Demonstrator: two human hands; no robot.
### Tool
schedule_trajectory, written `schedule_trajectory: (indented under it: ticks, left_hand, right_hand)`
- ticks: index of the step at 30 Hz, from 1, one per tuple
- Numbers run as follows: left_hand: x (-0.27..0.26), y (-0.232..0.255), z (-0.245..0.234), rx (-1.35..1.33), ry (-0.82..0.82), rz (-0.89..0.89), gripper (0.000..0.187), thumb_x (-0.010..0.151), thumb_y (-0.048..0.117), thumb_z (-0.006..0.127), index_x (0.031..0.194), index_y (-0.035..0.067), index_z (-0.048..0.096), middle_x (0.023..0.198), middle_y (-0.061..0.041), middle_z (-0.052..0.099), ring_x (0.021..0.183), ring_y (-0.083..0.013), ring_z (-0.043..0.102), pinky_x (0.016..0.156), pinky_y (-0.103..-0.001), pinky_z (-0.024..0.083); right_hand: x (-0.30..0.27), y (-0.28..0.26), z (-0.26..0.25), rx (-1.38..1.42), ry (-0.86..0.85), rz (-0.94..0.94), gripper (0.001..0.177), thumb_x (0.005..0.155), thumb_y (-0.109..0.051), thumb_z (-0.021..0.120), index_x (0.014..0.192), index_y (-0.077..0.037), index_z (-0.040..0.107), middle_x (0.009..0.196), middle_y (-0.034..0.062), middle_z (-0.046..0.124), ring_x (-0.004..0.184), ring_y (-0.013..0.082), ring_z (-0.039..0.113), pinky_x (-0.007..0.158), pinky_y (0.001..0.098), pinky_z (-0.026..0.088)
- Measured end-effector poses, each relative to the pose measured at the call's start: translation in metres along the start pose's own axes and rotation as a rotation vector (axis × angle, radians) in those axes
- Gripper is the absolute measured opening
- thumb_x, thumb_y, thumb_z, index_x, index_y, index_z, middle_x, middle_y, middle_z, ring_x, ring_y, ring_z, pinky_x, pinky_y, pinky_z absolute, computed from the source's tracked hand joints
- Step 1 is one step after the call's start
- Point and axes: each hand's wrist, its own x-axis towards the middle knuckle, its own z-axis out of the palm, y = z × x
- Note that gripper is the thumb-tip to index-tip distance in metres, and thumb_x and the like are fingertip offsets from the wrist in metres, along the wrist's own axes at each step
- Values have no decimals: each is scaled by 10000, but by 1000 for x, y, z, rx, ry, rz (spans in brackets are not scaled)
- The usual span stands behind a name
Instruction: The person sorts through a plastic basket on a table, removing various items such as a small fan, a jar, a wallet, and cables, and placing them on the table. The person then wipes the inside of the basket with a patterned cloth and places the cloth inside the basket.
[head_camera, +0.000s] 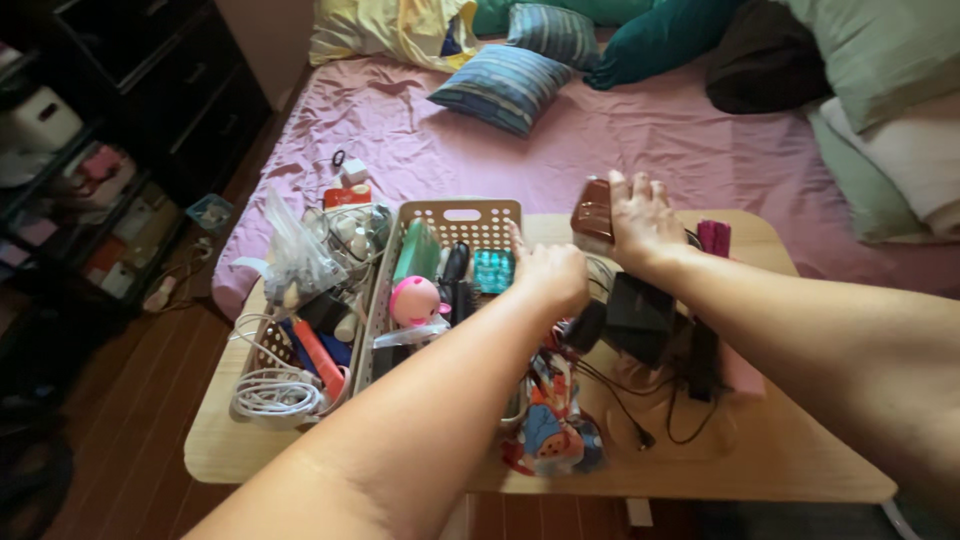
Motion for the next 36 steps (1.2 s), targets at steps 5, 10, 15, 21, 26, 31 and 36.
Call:
schedule_trajectory:
  ticks: [5,10,15,21,26,31,36]
  left_hand:
    - [16,-8,8,-7,26,-1,415,810,212,725,1185,34,704,1337,-155,645,1372,-353,503,1227,-685,-25]
    - [35,-17,22,-63,259,-12,683,676,261,813,1286,29,613,1361,-155,611,1356,-329,494,1156,-551,285]
    - [31,-43,16,-67,525,-99,361,905,88,554,1265,57,576,1287,-146,608,1250,-303,544,1068,-492,417]
    - [-3,-121,-4,-44,408,-442,477,869,224,617,1304,43,542,1366,-167,530,1320,-325,458,1067,-488,379]
    - [-9,-145,-9,-224,265,-606,591,888,284,723,1396,42,543,1475,-153,518,1395,-338,452,1080,-504,417]
    - [16,-158,-26,-151,-76,-530,662,804,314,824,1384,70,619,1478,-142,561,1386,-309,518,1093,-465,425]
    - [31,-162,-7,-135,-377,-436,592,809,307,784,1350,119,638,1441,-123,585,1348,-306,549,1083,-476,441]
  right_hand:
    - [16,1,5,-128,-75,56,1165,731,-466,879,1627,-76,244,1451,232,492,1383,388,437,1153,532,319]
    - [28,-1,-1,-33,-328,162,1134,751,-461,872,1638,-134,245,1492,194,510,1433,349,444,1240,560,240]
    - [36,-15,-16,176,-55,103,864,781,-353,864,1462,-70,415,1416,233,516,1354,386,450,1098,573,334]
    - [32,-89,-23,948,-80,-173,294,798,-15,673,1089,-20,711,904,114,762,705,201,758,573,343,597]
    - [14,-161,-4,929,-594,106,166,790,-37,719,922,62,720,742,118,651,616,206,608,491,381,493]
    - [-2,-187,16,945,-916,386,194,858,-133,718,1008,-23,662,826,115,712,697,243,710,551,381,599]
    - [-13,-184,42,1273,-838,566,204,813,-98,732,1009,-75,679,839,66,701,719,219,688,589,401,542]
